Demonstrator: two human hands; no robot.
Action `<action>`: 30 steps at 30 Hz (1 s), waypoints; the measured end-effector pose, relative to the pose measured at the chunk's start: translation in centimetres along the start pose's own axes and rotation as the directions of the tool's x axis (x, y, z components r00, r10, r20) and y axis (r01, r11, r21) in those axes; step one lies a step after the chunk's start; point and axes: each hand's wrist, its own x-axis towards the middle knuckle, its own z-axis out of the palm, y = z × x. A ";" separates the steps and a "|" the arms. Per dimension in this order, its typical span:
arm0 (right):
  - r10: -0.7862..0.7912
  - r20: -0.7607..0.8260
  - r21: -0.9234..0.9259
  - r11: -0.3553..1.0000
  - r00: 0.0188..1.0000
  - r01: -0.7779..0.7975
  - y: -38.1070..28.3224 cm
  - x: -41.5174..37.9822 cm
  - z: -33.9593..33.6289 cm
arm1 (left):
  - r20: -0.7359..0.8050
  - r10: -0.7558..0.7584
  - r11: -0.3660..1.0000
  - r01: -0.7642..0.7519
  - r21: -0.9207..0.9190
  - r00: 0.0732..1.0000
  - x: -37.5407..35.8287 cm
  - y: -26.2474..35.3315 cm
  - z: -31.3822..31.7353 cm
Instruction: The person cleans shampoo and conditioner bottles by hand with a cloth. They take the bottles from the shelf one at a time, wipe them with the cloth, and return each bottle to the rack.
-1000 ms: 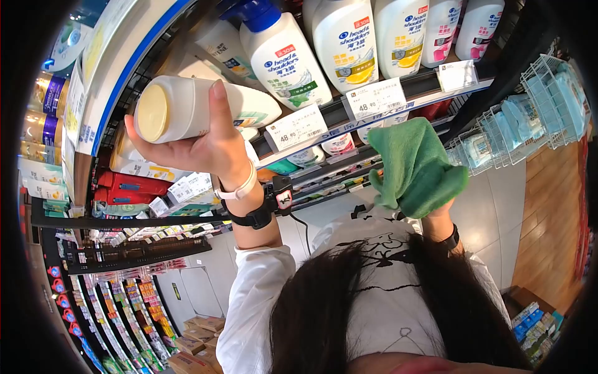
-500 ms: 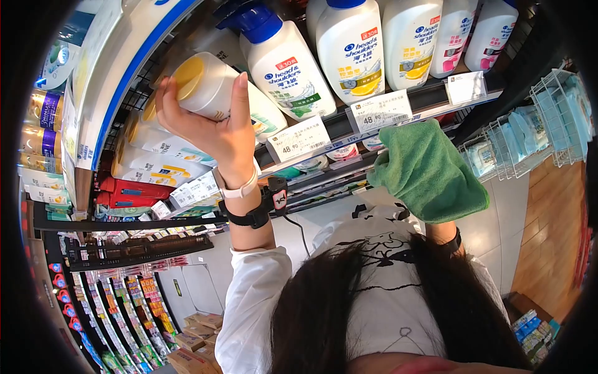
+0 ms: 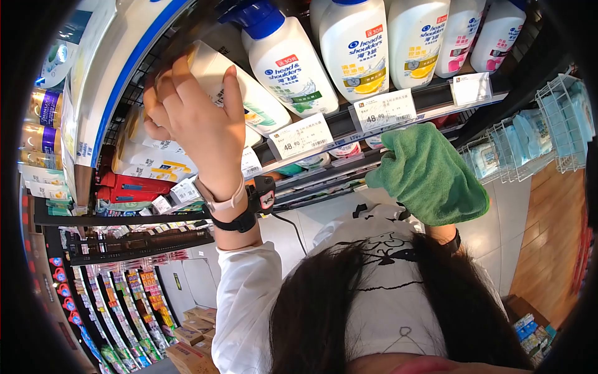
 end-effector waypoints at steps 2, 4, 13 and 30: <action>-0.042 -0.078 -0.032 0.999 0.996 0.040 0.7 -0.9 1.5 | 0.016 0.016 1.000 -0.016 -0.003 1.000 0.0 -0.2 -0.1; -0.066 -0.045 -0.105 0.993 0.997 0.061 0.9 -1.3 2.1 | -0.038 0.032 0.997 -0.034 -0.072 0.999 0.3 -0.2 -0.3; -0.157 0.082 -0.158 0.973 0.984 0.168 -0.5 -2.1 1.1 | -0.004 0.042 0.862 -0.038 -0.505 0.999 5.4 3.4 -0.5; 0.382 0.145 0.980 0.068 0.913 -0.184 -1.8 -6.4 2.4 | -0.507 -0.231 0.768 -0.165 -0.619 0.830 1.5 -0.6 -8.0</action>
